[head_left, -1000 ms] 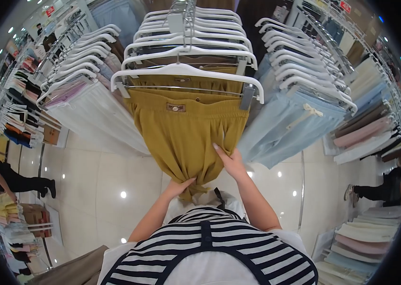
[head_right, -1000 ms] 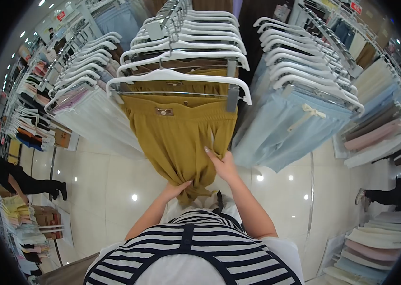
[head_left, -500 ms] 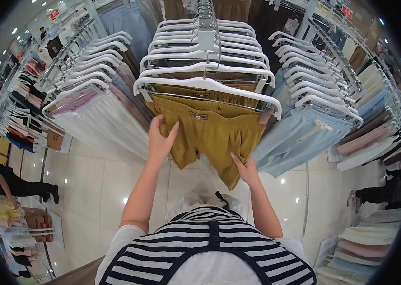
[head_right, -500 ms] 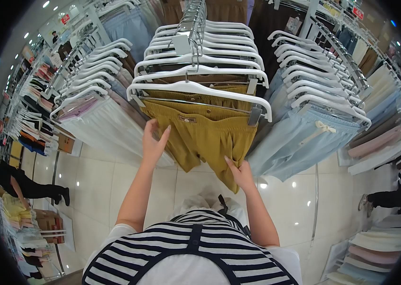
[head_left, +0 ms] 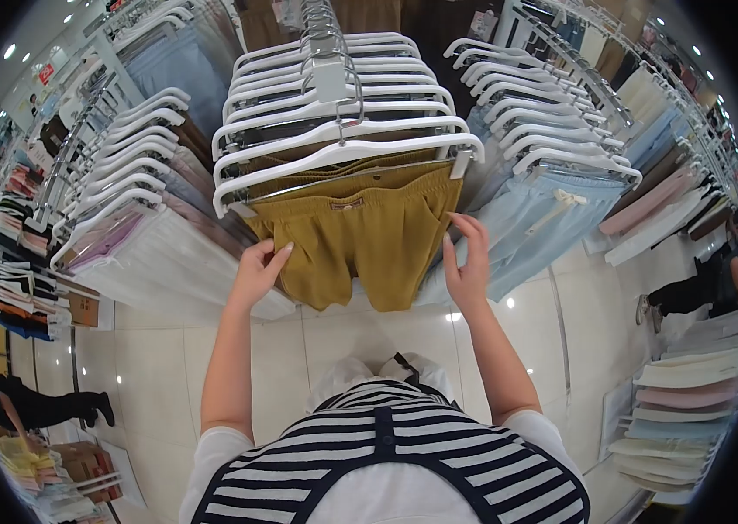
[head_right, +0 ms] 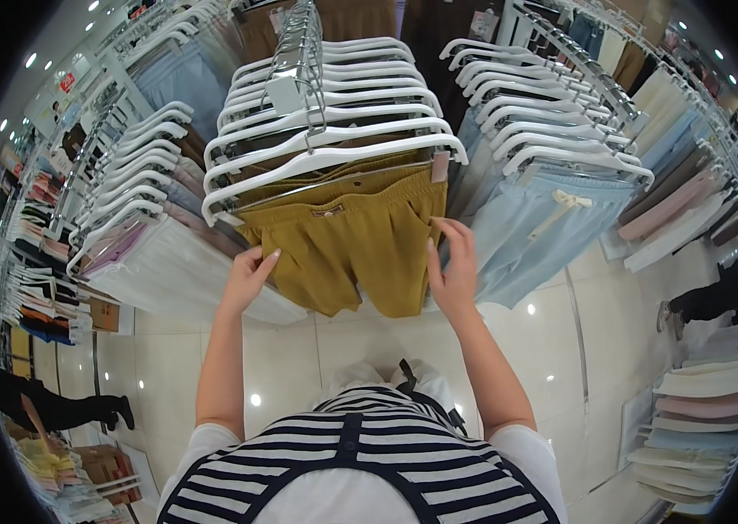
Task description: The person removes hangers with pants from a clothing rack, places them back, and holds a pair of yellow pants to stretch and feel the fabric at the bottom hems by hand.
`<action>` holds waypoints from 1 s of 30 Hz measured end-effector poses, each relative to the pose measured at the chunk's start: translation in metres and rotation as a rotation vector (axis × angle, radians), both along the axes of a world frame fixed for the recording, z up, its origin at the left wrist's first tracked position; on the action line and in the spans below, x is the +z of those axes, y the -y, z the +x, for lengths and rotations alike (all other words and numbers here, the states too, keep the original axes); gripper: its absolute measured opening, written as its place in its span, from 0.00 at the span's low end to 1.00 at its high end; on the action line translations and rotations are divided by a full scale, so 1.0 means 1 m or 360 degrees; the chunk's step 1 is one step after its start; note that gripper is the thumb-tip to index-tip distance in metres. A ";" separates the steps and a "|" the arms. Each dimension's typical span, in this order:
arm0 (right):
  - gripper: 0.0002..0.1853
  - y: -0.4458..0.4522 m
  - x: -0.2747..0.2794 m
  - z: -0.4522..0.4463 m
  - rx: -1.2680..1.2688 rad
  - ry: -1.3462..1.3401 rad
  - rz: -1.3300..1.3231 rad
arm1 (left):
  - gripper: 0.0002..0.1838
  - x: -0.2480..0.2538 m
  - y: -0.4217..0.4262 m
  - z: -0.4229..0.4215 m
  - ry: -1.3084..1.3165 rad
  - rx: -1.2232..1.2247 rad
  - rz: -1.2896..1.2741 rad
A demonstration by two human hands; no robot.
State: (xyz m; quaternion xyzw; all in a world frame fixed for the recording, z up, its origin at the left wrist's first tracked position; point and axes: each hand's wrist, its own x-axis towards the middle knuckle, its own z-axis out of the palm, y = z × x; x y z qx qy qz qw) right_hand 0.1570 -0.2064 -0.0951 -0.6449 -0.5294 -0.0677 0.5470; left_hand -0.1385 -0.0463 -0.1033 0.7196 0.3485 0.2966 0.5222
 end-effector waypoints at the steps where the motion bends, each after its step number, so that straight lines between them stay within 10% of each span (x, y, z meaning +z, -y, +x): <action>1: 0.17 -0.007 0.005 0.001 0.0132 0.0001 0.0008 | 0.10 0.001 0.000 0.001 0.0003 -0.0012 0.0006; 6: 0.13 -0.053 0.000 0.013 0.0646 -0.0812 -0.0138 | 0.17 0.003 -0.013 -0.006 0.0654 -0.0159 -0.1198; 10: 0.15 -0.066 -0.001 0.027 0.0931 -0.0699 -0.0966 | 0.20 -0.006 -0.028 0.001 -0.0139 -0.0129 -0.1022; 12: 0.18 -0.066 0.007 0.025 0.1128 -0.0160 -0.1671 | 0.21 0.033 -0.012 0.015 -0.1164 -0.0560 -0.0316; 15: 0.21 -0.080 -0.011 0.026 0.1396 0.0003 -0.1689 | 0.20 0.019 -0.012 0.032 -0.0933 -0.0803 0.0423; 24: 0.21 -0.069 -0.089 0.041 0.1471 0.0268 -0.1339 | 0.19 -0.033 -0.026 0.039 -0.0655 -0.0657 -0.0063; 30: 0.19 -0.018 0.034 0.038 0.1317 -0.0556 -0.1521 | 0.17 0.034 -0.015 0.008 -0.0608 -0.0315 -0.0557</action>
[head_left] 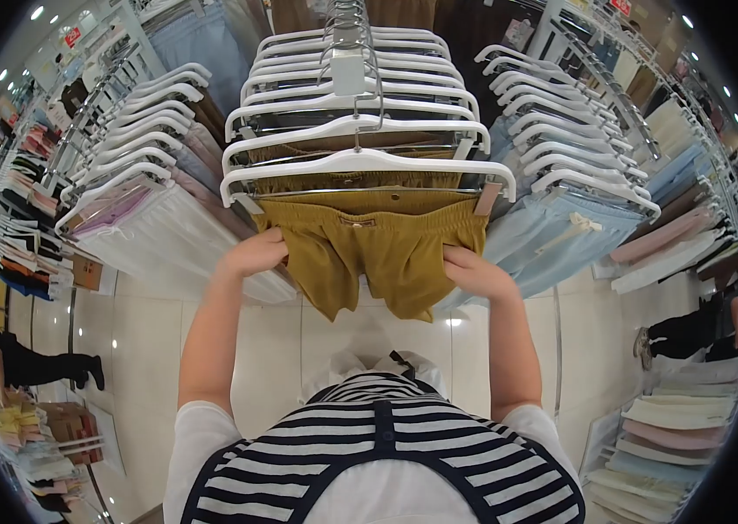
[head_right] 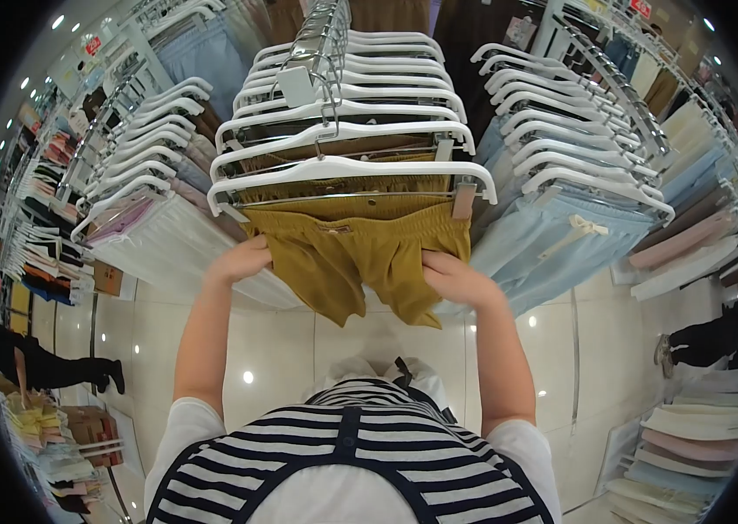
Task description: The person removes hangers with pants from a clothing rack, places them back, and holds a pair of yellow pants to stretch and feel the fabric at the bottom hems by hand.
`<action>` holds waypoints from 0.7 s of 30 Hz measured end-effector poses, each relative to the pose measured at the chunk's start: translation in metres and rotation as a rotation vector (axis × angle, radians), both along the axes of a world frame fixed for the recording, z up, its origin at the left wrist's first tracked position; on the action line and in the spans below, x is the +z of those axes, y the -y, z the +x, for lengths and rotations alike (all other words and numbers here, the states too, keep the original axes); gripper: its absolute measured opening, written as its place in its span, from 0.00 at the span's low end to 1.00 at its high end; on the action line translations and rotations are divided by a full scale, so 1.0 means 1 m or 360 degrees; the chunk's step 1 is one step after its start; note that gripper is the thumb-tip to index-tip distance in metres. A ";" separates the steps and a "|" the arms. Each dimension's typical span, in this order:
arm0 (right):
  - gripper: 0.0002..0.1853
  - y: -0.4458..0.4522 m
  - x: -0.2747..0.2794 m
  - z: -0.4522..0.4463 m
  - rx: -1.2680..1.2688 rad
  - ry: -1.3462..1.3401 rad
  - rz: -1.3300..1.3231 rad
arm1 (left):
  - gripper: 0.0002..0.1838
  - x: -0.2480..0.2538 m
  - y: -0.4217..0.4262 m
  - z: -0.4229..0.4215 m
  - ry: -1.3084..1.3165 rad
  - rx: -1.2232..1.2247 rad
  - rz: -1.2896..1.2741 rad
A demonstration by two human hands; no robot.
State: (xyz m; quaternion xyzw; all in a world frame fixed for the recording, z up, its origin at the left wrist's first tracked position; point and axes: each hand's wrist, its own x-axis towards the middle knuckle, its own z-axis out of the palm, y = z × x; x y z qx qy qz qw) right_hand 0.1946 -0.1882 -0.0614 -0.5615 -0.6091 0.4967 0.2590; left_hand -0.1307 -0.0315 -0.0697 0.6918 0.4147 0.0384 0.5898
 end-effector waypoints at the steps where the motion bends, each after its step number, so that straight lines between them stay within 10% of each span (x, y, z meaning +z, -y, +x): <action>1: 0.17 0.011 0.004 0.005 -0.0027 -0.0059 0.0104 | 0.17 0.005 0.004 -0.009 0.0191 0.0044 -0.0022; 4: 0.17 0.036 0.006 0.014 -0.0635 -0.0664 0.0345 | 0.16 0.016 0.020 -0.033 0.0528 0.0491 0.0083; 7: 0.20 0.023 -0.032 0.010 -0.1345 -0.0367 0.0985 | 0.18 -0.017 0.019 -0.034 0.0669 0.1071 0.0568; 8: 0.20 0.016 -0.045 0.007 -0.1336 -0.0365 0.0982 | 0.20 -0.037 0.016 -0.031 0.0666 0.1241 0.0948; 15: 0.23 -0.001 -0.083 -0.041 -0.0873 -0.0742 0.0351 | 0.25 -0.098 0.033 0.009 0.0881 0.0872 0.0028; 21: 0.25 0.028 -0.116 -0.061 -0.0761 -0.0334 0.0110 | 0.17 -0.110 0.038 -0.018 0.0839 0.0726 0.0823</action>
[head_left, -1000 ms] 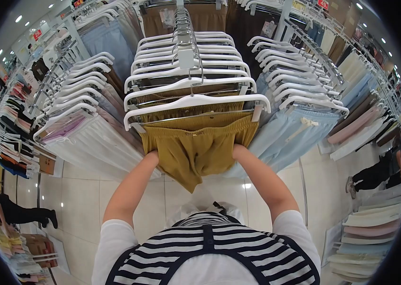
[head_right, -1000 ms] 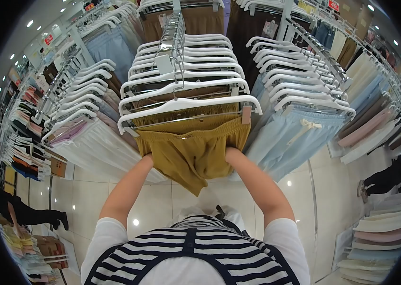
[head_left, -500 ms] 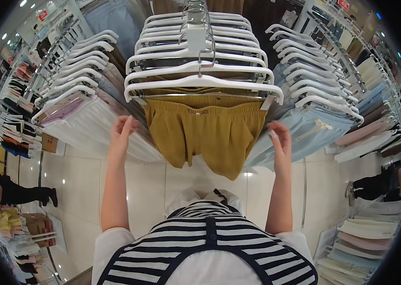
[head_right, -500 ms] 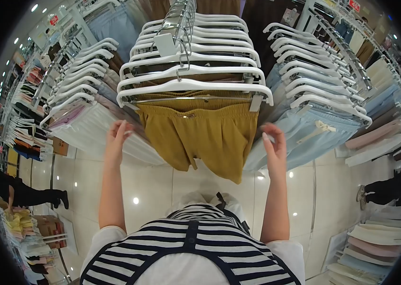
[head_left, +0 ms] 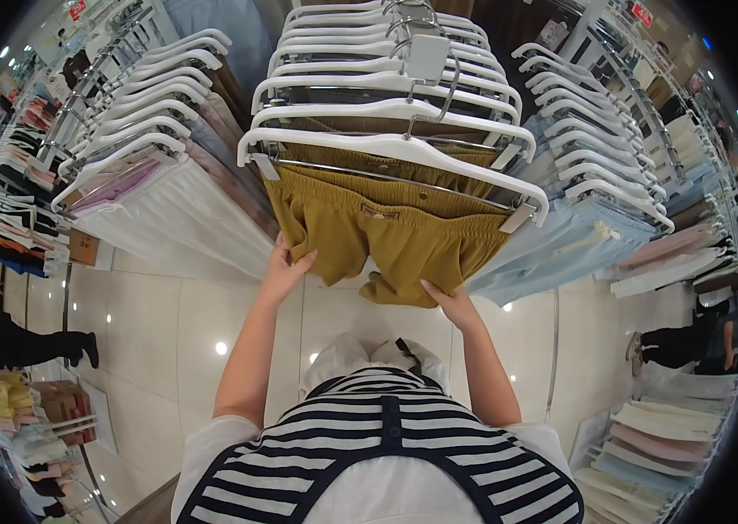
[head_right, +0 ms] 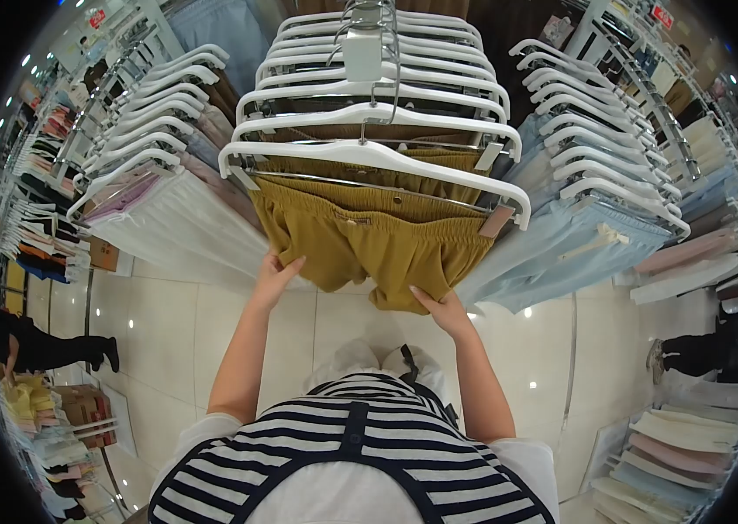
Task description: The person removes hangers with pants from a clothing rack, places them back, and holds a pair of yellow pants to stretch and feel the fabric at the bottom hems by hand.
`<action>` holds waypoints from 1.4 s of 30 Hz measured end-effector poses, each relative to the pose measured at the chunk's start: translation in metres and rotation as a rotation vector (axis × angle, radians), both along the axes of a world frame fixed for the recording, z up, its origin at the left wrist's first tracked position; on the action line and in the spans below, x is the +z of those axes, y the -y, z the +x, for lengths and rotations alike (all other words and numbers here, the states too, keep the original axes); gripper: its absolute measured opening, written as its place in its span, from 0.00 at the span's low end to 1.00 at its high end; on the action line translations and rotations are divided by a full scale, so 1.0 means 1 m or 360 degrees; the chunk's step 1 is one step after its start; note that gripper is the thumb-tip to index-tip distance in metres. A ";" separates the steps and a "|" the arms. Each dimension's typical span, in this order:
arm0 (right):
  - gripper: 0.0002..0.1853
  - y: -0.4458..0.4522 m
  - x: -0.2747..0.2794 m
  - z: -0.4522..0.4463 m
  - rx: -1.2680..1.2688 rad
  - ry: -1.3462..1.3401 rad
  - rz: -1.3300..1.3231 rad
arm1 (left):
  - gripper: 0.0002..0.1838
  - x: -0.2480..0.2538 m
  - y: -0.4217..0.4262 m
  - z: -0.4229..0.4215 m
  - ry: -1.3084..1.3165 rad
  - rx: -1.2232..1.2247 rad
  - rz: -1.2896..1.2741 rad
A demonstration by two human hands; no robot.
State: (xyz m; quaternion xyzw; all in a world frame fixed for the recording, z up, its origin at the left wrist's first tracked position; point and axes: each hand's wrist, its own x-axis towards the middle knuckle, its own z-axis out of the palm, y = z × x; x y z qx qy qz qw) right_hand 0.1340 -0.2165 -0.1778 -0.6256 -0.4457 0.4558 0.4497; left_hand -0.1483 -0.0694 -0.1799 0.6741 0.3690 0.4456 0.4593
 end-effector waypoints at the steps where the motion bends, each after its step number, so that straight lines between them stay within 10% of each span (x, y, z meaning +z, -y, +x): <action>1: 0.25 0.005 -0.010 -0.001 -0.0123 -0.0173 -0.0082 | 0.18 0.010 0.009 -0.004 0.0132 -0.0020 -0.0456; 8: 0.28 0.051 -0.035 -0.036 -0.0305 -0.0455 -0.0075 | 0.26 -0.036 0.069 -0.005 -0.0380 -0.0823 -0.1147; 15: 0.22 0.085 -0.074 -0.070 -0.0190 -0.0174 -0.0320 | 0.23 -0.176 0.130 -0.033 -0.0893 -0.0850 -0.0855; 17: 0.23 0.100 -0.084 -0.064 -0.0256 -0.0287 -0.0577 | 0.23 -0.189 0.142 -0.050 -0.0734 -0.0615 -0.1453; 24: 0.22 0.132 -0.110 -0.067 -0.0535 -0.0287 -0.0249 | 0.25 -0.174 0.172 -0.086 -0.0309 0.0058 -0.1555; 42: 0.20 0.313 -0.154 -0.045 -0.0212 -0.0022 -0.0385 | 0.16 -0.169 0.392 -0.079 -0.0509 -0.0099 -0.1256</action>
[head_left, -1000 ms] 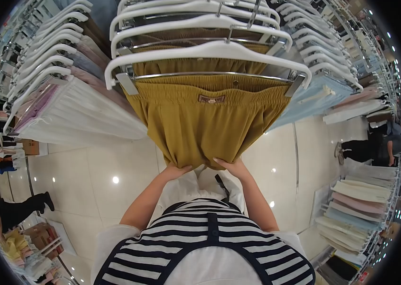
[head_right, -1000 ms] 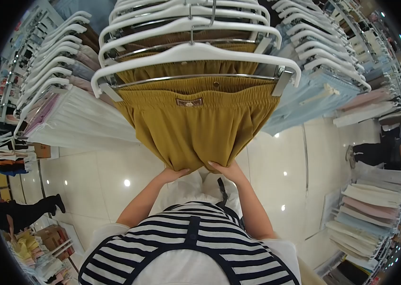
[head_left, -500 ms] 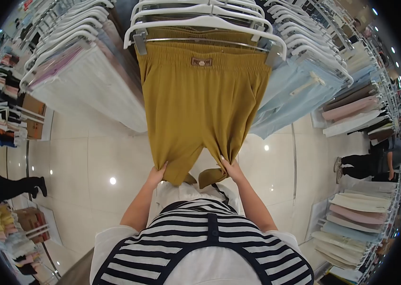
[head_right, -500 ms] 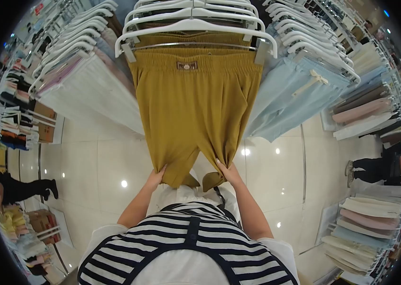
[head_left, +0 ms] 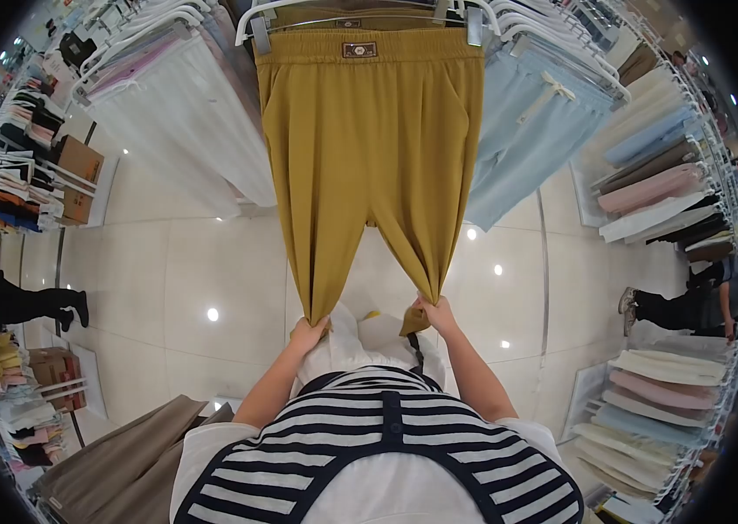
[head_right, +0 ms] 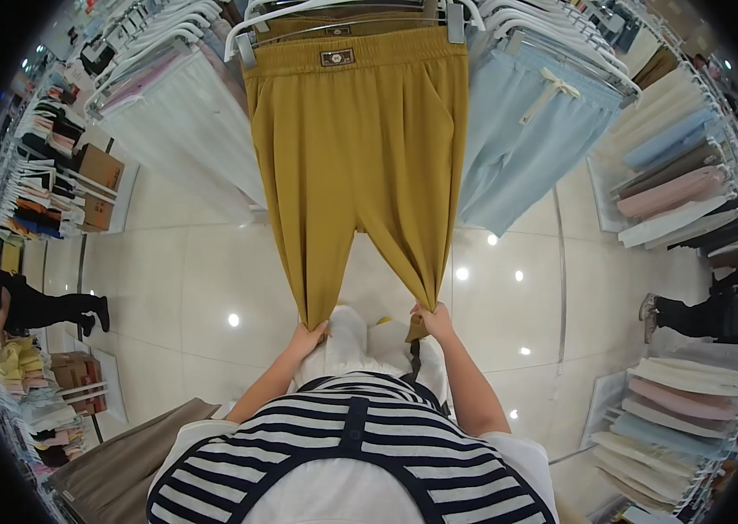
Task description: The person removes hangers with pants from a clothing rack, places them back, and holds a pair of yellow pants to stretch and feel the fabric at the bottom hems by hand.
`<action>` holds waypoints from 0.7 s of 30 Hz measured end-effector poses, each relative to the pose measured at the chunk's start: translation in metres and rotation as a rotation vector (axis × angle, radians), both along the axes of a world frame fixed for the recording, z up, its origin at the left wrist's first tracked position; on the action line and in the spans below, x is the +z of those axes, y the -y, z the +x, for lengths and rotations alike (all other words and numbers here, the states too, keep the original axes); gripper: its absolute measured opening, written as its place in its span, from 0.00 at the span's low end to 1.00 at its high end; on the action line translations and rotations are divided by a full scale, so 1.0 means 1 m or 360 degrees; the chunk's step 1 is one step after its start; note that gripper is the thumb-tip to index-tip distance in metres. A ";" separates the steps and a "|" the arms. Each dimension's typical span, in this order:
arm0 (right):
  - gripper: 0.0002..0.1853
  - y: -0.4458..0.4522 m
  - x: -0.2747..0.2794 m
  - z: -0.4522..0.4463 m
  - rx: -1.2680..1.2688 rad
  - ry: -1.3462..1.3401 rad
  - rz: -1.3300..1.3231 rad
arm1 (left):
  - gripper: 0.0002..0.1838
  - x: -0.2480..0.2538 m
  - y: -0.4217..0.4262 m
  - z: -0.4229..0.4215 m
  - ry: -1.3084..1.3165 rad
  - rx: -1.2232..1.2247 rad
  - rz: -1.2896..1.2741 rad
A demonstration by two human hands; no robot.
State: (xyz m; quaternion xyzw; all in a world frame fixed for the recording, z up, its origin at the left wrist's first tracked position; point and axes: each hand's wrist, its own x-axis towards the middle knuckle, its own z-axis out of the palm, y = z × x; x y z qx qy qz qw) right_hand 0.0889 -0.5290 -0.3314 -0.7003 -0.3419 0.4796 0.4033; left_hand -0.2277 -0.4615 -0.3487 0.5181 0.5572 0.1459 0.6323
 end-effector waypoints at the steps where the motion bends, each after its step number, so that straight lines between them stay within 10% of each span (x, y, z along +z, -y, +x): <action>1: 0.19 0.002 -0.003 0.000 0.0007 0.0032 -0.0042 | 0.16 0.002 0.000 -0.002 0.0001 -0.0009 0.0021; 21: 0.12 0.052 -0.014 -0.245 0.0345 -0.0160 0.0048 | 0.18 0.054 0.046 -0.056 0.0510 -0.0326 -0.0337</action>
